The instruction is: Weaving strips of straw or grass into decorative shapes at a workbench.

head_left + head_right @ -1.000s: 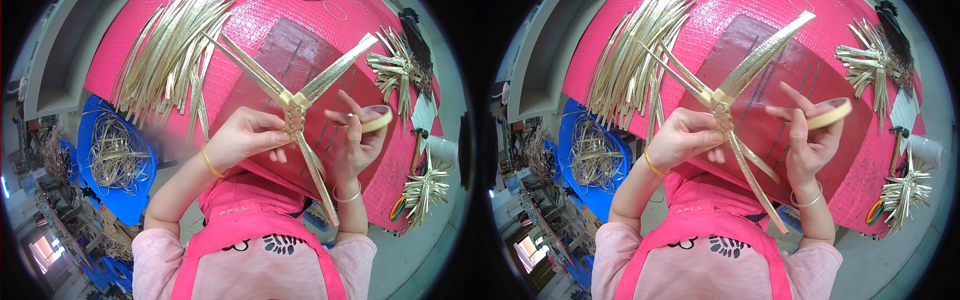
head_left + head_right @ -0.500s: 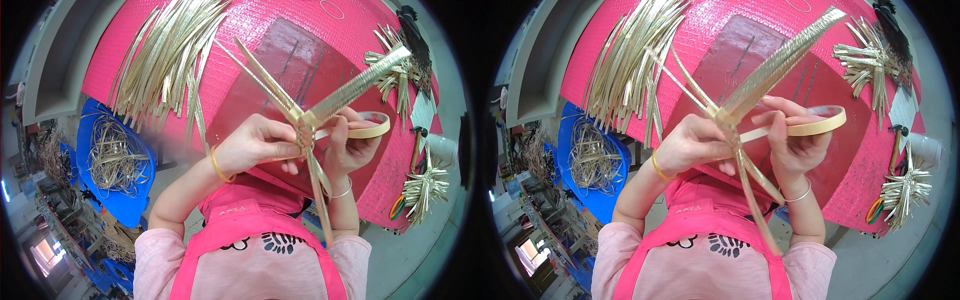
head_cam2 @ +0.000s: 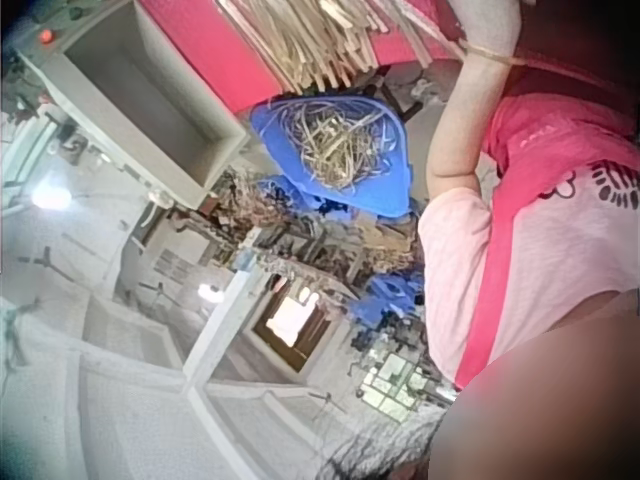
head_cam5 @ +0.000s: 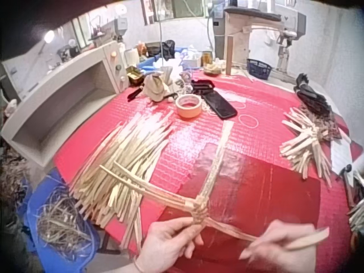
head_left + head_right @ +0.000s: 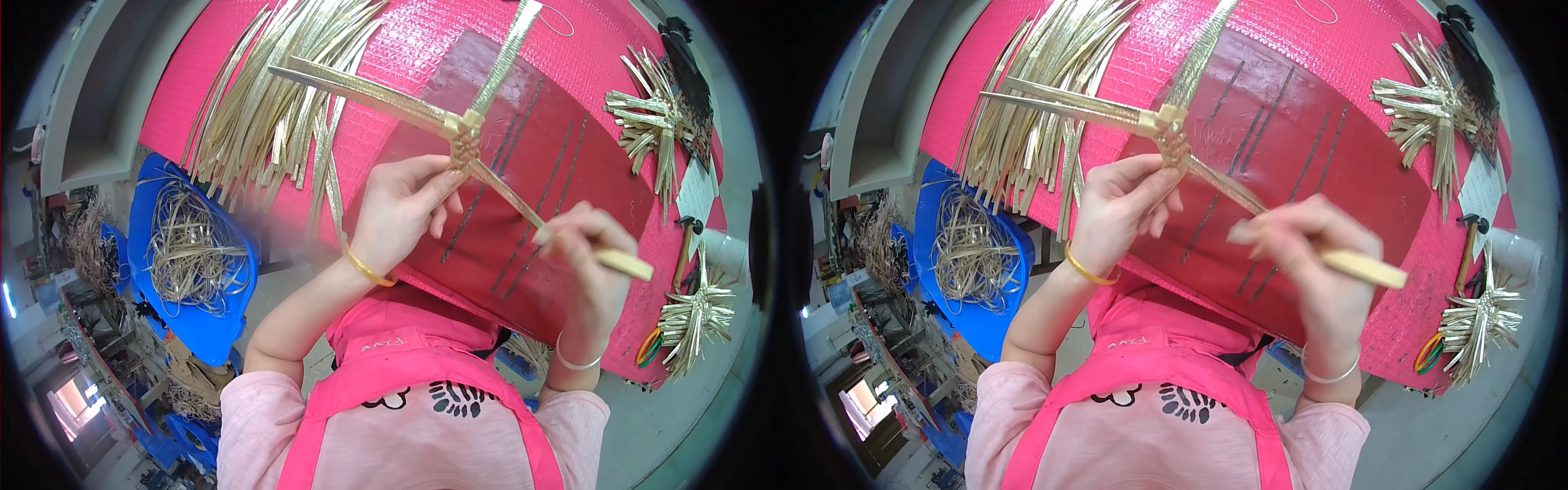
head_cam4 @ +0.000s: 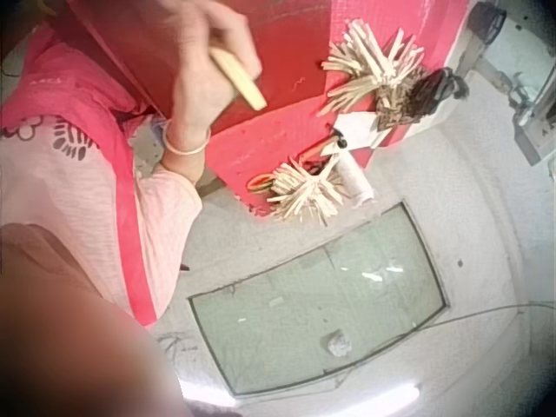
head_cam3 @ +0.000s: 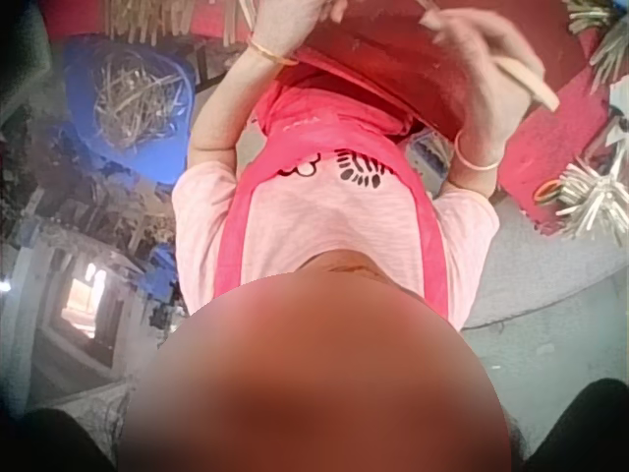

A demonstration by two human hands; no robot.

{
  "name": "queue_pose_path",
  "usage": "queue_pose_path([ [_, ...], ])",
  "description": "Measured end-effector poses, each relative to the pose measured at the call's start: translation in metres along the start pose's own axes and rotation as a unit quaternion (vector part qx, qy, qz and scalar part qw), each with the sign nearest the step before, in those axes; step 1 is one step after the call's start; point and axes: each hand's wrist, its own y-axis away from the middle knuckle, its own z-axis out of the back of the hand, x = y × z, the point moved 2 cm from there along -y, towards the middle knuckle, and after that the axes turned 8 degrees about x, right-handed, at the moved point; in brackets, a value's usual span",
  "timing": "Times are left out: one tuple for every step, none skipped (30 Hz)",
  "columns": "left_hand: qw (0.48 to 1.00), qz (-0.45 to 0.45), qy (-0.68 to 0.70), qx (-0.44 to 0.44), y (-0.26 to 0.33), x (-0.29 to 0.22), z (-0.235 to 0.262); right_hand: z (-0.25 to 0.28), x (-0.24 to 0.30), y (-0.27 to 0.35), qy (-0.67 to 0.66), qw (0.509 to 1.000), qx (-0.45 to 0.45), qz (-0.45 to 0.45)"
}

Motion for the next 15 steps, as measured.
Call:
queue_pose_path([
  [0.999,0.009,0.04,0.005,-0.002,0.005,-0.002,-0.005,-0.003,0.001,0.05,0.996,0.024,-0.066],
  [0.999,0.011,0.038,0.007,-0.004,0.009,-0.005,-0.012,-0.009,0.001,0.075,0.991,0.048,-0.095],
  [0.998,-0.008,0.065,0.017,-0.005,0.013,-0.008,-0.015,-0.02,0.002,-0.001,0.982,0.019,-0.189],
  [0.995,-0.013,0.09,0.029,-0.006,0.016,-0.01,-0.016,-0.031,-0.005,0.028,0.987,-0.005,-0.158],
  [0.994,-0.016,0.1,0.035,-0.005,0.018,-0.011,-0.017,-0.04,-0.009,-0.009,0.994,-0.026,-0.108],
  [0.994,-0.027,0.1,0.031,-0.004,0.019,-0.011,-0.017,-0.05,-0.011,-0.036,0.993,-0.061,-0.092],
  [0.994,-0.027,0.105,0.025,-0.003,0.02,-0.01,-0.019,-0.06,-0.013,-0.039,0.994,-0.045,-0.094],
  [0.993,-0.03,0.112,0.024,-0.002,0.021,-0.01,-0.02,-0.066,-0.013,-0.046,0.994,-0.054,-0.082],
  [0.994,-0.026,0.11,0.016,-0.001,0.022,-0.009,-0.02,-0.07,-0.014,-0.053,0.994,-0.064,-0.068],
  [0.992,-0.032,0.118,0.021,-0.001,0.022,-0.009,-0.021,-0.072,-0.014,-0.053,0.994,-0.063,-0.067],
  [0.991,-0.039,0.129,0.025,0.0,0.022,-0.009,-0.022,-0.072,-0.015,-0.046,0.995,-0.061,-0.067],
  [0.991,-0.038,0.127,0.027,0.0,0.023,-0.01,-0.023,-0.071,-0.016,-0.039,0.996,-0.063,-0.058],
  [0.991,-0.04,0.128,0.022,0.0,0.023,-0.01,-0.024,-0.07,-0.017,-0.037,0.995,-0.058,-0.069],
  [0.991,-0.041,0.128,0.017,0.0,0.024,-0.011,-0.025,-0.068,-0.019,-0.037,0.994,-0.07,-0.07],
  [0.991,-0.04,0.129,0.017,0.0,0.025,-0.011,-0.026,-0.067,-0.02,-0.036,0.994,-0.078,-0.071],
])
